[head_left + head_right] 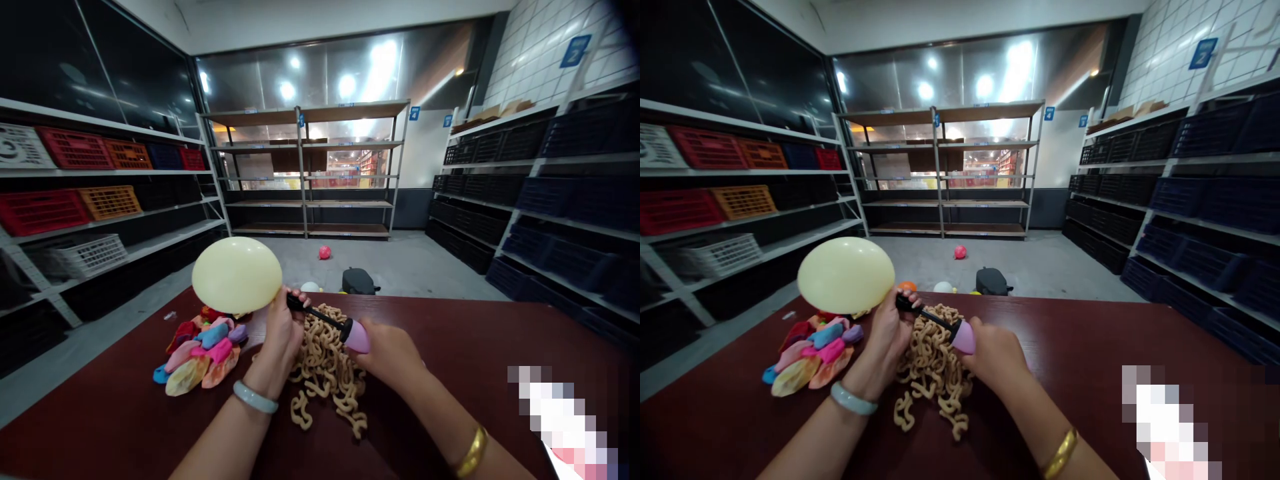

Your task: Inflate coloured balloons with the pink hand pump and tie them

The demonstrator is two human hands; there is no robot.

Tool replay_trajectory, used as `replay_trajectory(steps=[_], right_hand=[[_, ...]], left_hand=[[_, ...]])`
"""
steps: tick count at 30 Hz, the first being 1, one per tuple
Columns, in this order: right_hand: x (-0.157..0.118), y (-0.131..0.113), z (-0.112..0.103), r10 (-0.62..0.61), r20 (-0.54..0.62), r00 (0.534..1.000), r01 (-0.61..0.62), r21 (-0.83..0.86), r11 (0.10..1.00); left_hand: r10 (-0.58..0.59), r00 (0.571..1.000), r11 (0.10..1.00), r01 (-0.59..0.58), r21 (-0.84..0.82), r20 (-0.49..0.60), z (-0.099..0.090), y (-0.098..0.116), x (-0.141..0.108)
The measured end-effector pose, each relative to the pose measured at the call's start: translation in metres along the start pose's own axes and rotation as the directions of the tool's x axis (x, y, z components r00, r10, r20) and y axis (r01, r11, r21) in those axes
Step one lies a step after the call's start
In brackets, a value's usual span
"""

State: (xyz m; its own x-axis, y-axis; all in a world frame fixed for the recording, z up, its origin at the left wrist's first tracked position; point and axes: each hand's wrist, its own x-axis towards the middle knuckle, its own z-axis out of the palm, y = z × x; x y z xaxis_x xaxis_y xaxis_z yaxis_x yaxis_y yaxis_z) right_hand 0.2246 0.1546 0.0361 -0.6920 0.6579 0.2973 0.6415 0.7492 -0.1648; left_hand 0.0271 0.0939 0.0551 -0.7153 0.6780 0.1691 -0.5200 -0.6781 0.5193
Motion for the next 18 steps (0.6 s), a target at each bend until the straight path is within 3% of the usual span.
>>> replay_trajectory(steps=[8, 18], right_hand=[[-0.002, -0.010, -0.007, 0.014, -0.004, 1.000, -0.014, 0.023, 1.000], [-0.001, -0.014, -0.004, -0.003, 0.028, 1.000, 0.001, 0.064, 0.998]], left_hand=[[-0.071, 0.997, 0.996, 0.073, 0.055, -0.033, 0.025, -0.042, -0.047], [-0.074, 0.997, 0.994, 0.076, 0.075, -0.027, 0.023, -0.036, -0.043]])
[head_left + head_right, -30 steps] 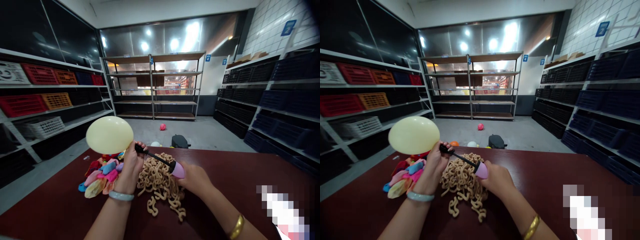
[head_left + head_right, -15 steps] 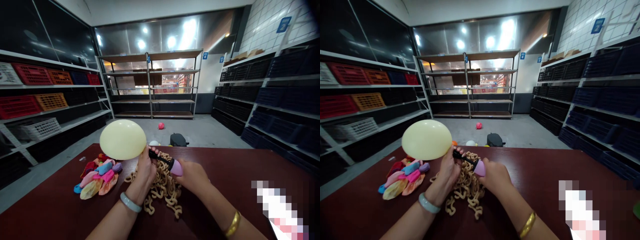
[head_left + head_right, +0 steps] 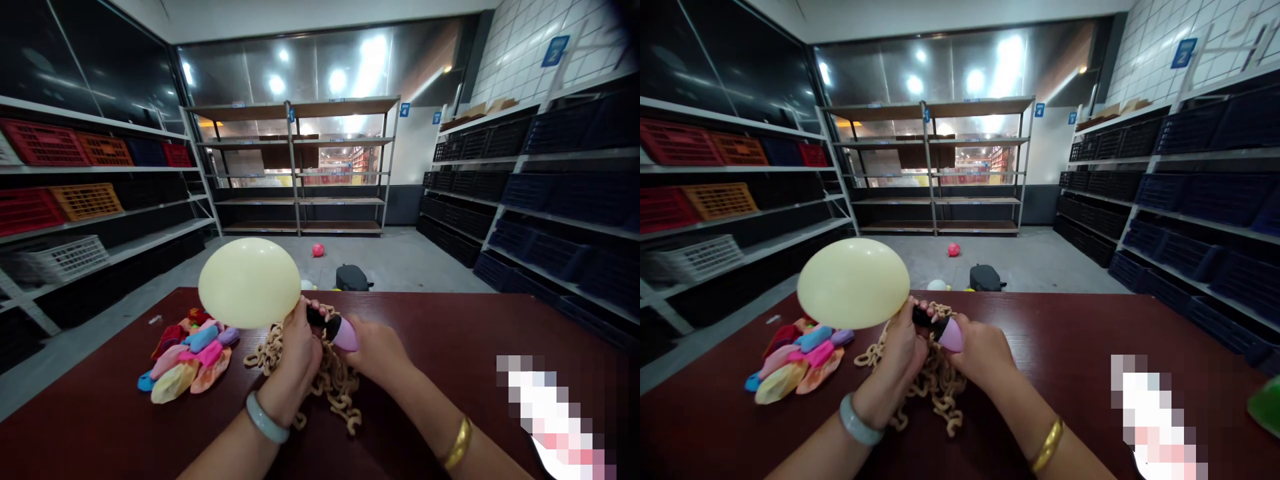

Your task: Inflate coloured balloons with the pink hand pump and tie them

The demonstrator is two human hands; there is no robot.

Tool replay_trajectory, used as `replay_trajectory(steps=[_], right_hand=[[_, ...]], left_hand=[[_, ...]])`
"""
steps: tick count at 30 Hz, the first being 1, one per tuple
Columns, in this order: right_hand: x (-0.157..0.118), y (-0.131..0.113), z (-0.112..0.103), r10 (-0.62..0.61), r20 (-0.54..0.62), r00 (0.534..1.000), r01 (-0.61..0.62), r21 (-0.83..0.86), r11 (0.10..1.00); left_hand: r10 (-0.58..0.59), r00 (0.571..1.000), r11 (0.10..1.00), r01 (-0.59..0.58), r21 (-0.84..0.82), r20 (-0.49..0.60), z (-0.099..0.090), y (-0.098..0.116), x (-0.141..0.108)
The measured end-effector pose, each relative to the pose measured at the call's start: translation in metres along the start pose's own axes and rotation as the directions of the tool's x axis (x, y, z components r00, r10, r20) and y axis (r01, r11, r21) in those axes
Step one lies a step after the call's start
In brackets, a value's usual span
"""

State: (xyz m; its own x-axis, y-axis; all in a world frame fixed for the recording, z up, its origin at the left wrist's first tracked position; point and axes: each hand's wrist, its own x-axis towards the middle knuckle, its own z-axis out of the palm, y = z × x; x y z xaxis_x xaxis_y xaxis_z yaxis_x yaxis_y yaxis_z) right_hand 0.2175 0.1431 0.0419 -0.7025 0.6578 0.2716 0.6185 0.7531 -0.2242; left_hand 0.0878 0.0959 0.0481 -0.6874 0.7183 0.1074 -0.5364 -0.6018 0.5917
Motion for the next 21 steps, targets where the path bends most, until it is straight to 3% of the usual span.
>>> replay_trajectory(steps=[6, 11, 17, 21], right_hand=[[0.003, 0.005, -0.002, 0.004, 0.034, 0.999, -0.004, 0.010, 1.000], [0.006, 0.014, -0.001, -0.002, 0.068, 0.998, 0.002, -0.008, 1.000], [0.006, 0.019, -0.004, -0.003, 0.051, 0.999, 0.005, -0.041, 0.999], [0.004, 0.015, -0.008, -0.010, 0.011, 1.000, 0.010, -0.057, 0.998]], left_hand=[[0.117, 0.993, 0.993, -0.117, -0.004, -0.015, -0.016, 0.049, 0.035], [0.171, 0.980, 0.984, -0.175, -0.028, -0.105, -0.031, 0.085, 0.058], [0.212, 0.975, 0.974, -0.216, -0.062, -0.069, -0.027, 0.068, 0.053], [0.139, 0.990, 0.988, -0.138, -0.062, 0.018, -0.018, 0.041, 0.037]])
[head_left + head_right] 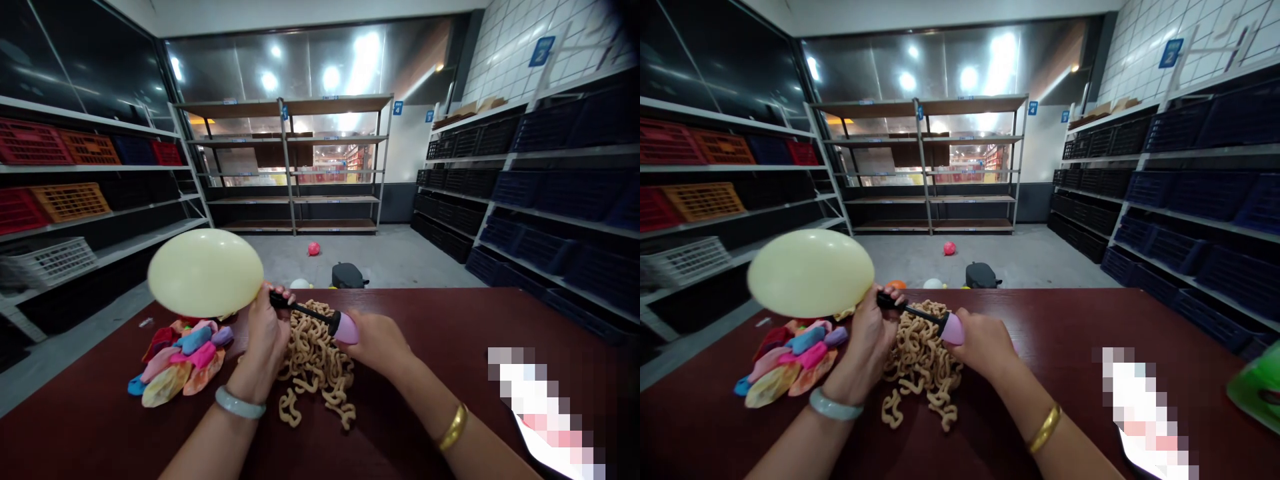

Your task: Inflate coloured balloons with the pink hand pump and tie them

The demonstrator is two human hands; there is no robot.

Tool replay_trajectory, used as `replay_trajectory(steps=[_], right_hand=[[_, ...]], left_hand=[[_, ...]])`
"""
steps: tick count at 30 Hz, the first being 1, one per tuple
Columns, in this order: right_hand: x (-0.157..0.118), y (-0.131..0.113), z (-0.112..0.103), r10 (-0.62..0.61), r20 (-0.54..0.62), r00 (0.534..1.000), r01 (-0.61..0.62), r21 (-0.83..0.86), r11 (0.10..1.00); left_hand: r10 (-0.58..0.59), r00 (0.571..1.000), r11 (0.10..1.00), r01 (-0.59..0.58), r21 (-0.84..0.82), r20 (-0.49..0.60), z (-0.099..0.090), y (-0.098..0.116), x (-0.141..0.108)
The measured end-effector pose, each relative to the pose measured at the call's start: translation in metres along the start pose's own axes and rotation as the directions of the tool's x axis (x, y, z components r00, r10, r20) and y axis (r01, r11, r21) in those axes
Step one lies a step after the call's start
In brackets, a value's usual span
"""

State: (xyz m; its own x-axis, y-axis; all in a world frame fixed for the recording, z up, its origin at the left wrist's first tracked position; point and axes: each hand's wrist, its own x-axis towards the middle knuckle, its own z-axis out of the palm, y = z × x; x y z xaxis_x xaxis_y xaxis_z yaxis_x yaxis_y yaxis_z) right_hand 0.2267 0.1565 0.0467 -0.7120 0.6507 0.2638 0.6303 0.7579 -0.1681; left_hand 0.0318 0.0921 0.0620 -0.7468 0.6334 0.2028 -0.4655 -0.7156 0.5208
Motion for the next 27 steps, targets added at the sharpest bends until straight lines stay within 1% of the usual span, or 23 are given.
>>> replay_trajectory(steps=[4, 7, 11, 16, 18, 20, 23, 27], right_hand=[[-0.002, -0.007, 0.001, 0.023, -0.013, 1.000, -0.023, 0.020, 1.000], [-0.003, -0.012, 0.003, 0.037, -0.024, 0.999, -0.036, 0.046, 0.998], [-0.004, -0.015, 0.006, 0.036, -0.048, 0.998, -0.033, 0.056, 0.998], [-0.003, -0.016, 0.008, 0.033, -0.038, 0.999, -0.030, 0.082, 0.996], [-0.002, -0.016, 0.008, 0.030, -0.018, 0.999, -0.028, 0.098, 0.995], [-0.001, -0.015, 0.008, 0.027, 0.006, 1.000, -0.027, 0.106, 0.994], [0.000, -0.012, 0.008, 0.021, 0.043, 0.999, -0.026, 0.096, 0.995], [0.000, -0.007, 0.006, 0.004, 0.075, 0.997, -0.011, 0.086, 0.996]], left_hand=[[-0.104, 0.995, 0.994, 0.104, 0.037, 0.004, 0.013, -0.026, -0.028], [-0.144, 0.989, 0.988, 0.142, 0.052, 0.022, 0.020, -0.037, -0.043], [-0.129, 0.991, 0.991, 0.127, 0.051, 0.035, 0.022, -0.037, -0.049], [-0.109, 0.994, 0.992, 0.107, 0.065, 0.023, 0.021, -0.034, -0.045], [-0.093, 0.996, 0.992, 0.092, 0.085, 0.008, 0.020, -0.029, -0.038], [-0.058, 0.998, 0.993, 0.058, 0.106, -0.004, 0.017, -0.018, -0.027], [-0.012, 1.000, 0.995, 0.013, 0.098, -0.006, 0.007, 0.006, -0.005], [0.051, 0.996, 0.998, -0.047, 0.053, -0.079, -0.007, 0.035, 0.020]])
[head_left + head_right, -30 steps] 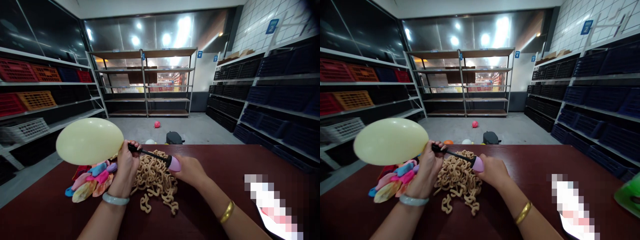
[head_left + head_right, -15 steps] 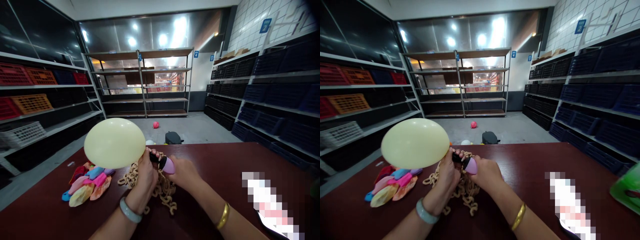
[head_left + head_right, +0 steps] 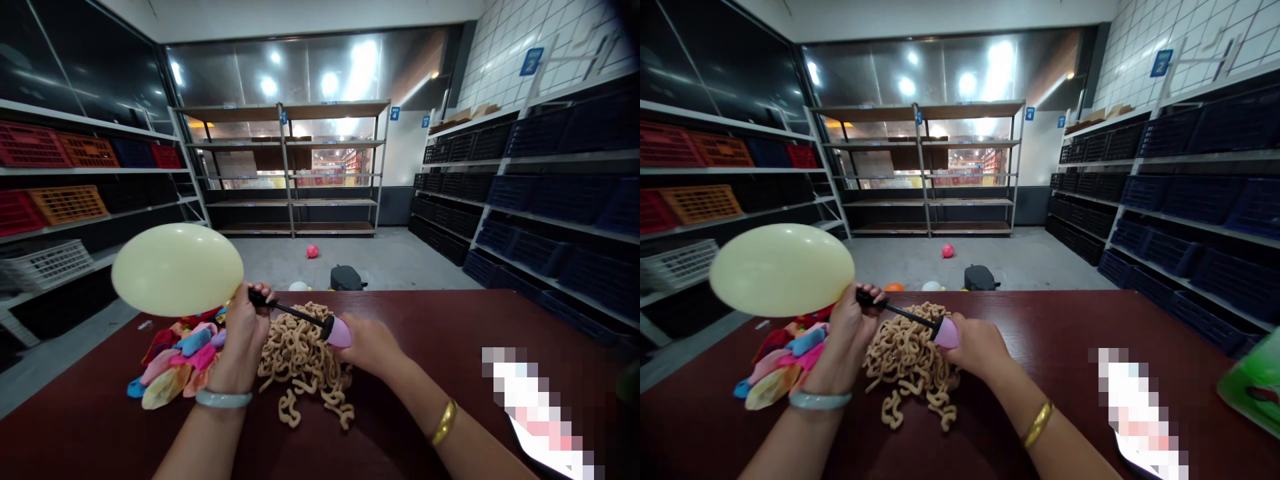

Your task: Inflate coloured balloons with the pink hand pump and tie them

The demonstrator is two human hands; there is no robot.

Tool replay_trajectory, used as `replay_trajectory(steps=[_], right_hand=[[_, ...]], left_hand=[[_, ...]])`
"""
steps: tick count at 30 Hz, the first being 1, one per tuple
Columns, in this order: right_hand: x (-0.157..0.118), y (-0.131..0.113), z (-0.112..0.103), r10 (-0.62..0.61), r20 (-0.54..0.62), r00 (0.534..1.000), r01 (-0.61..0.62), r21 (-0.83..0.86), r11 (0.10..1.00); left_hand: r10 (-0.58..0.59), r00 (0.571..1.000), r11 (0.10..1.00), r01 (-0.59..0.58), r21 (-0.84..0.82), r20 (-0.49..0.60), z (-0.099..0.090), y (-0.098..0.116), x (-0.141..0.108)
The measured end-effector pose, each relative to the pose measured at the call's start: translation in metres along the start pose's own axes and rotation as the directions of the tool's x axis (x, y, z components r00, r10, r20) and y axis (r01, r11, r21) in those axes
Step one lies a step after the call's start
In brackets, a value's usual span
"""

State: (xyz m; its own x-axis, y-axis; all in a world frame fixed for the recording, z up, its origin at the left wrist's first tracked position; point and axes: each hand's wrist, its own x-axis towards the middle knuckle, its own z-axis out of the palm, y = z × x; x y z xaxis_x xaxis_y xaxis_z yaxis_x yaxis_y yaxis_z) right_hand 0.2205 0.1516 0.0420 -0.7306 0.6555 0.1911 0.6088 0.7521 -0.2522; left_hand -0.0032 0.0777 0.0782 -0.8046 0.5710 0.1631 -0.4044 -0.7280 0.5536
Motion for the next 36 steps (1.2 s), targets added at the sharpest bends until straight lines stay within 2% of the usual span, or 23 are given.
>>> replay_trajectory(steps=[3, 6, 10, 16, 19, 22, 26, 29, 36], right_hand=[[0.000, 0.003, -0.002, -0.005, 0.011, 1.000, 0.006, -0.017, 1.000], [0.000, 0.005, -0.007, -0.005, -0.008, 1.000, 0.005, -0.053, 0.999], [-0.001, 0.007, -0.010, -0.007, -0.036, 0.999, 0.004, -0.085, 0.996], [-0.003, 0.000, -0.006, 0.000, -0.059, 0.998, -0.003, -0.064, 0.998], [-0.004, -0.003, -0.006, 0.004, -0.053, 0.999, -0.006, -0.041, 0.999], [-0.004, -0.004, -0.005, 0.002, -0.054, 0.999, -0.003, -0.033, 0.999], [-0.002, -0.005, -0.001, 0.013, -0.037, 0.999, -0.014, -0.015, 1.000], [0.000, -0.006, 0.002, 0.021, -0.024, 0.999, -0.021, 0.014, 1.000], [0.001, 0.001, 0.002, -0.007, -0.014, 1.000, 0.007, -0.013, 1.000]], left_hand=[[0.026, 0.999, 0.999, -0.027, -0.020, -0.025, -0.004, 0.007, 0.007], [0.027, 1.000, 0.999, -0.027, -0.042, -0.009, -0.002, 0.000, 0.003], [0.003, 1.000, 0.999, -0.001, -0.052, 0.031, 0.006, -0.026, -0.017], [-0.122, 0.991, 0.992, 0.122, 0.008, 0.055, 0.021, -0.065, -0.060], [-0.167, 0.984, 0.986, 0.166, 0.022, 0.064, 0.026, -0.072, -0.074], [-0.177, 0.983, 0.984, 0.176, 0.020, 0.056, 0.027, -0.072, -0.078], [-0.164, 0.984, 0.986, 0.162, 0.036, 0.064, 0.025, -0.069, -0.072], [-0.146, 0.988, 0.988, 0.143, 0.054, 0.047, 0.021, -0.062, -0.059], [-0.055, 0.998, 0.998, 0.055, -0.010, 0.028, -0.001, -0.019, -0.009]])
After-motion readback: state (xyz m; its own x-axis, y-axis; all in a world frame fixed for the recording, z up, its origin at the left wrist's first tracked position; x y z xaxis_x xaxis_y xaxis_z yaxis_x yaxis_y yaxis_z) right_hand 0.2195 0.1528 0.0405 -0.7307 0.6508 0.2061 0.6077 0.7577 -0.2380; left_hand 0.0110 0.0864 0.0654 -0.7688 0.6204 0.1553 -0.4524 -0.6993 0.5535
